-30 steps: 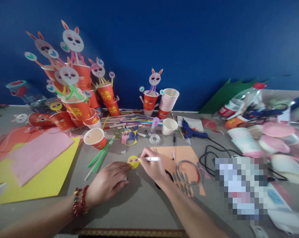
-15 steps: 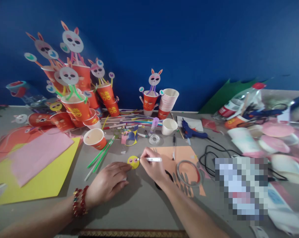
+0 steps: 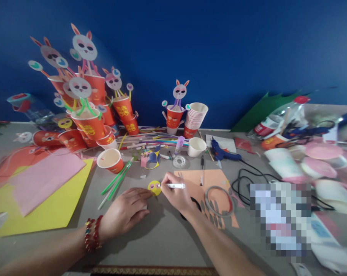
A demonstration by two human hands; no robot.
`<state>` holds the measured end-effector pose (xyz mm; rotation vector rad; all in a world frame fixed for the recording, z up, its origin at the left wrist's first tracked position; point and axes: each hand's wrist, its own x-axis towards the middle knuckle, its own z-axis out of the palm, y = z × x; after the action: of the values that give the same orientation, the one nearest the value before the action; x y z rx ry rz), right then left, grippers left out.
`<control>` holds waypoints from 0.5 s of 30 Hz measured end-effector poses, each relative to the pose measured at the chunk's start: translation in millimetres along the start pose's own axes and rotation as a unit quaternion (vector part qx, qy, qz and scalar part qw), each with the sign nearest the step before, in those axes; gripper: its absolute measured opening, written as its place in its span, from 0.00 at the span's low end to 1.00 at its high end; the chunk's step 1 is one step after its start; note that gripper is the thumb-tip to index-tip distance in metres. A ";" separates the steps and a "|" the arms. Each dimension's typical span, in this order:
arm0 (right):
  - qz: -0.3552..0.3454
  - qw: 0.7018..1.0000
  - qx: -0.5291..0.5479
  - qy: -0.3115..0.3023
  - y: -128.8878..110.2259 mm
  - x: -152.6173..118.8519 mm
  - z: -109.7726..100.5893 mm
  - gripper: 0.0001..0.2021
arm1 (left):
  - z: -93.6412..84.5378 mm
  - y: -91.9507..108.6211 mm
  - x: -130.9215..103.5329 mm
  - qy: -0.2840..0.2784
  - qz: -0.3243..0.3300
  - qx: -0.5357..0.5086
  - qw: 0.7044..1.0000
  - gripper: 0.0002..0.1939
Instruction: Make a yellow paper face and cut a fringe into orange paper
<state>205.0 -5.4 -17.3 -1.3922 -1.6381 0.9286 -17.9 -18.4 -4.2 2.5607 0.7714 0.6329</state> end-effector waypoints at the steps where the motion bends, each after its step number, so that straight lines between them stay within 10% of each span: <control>1: 0.001 1.000 -0.001 0.000 0.0 0.1 0.0 0.08 | -0.1 0.0 0.1 0.001 0.001 0.000 1.000 0.07; 15: -0.001 1.000 0.000 0.028 -0.8 0.2 0.9 0.08 | 0.9 -1.0 -0.9 0.000 0.001 0.003 1.000 0.07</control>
<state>203.8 -5.3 -17.0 -1.4040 -1.5985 0.8801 -18.4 -18.4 -5.8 2.5669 0.7728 0.6333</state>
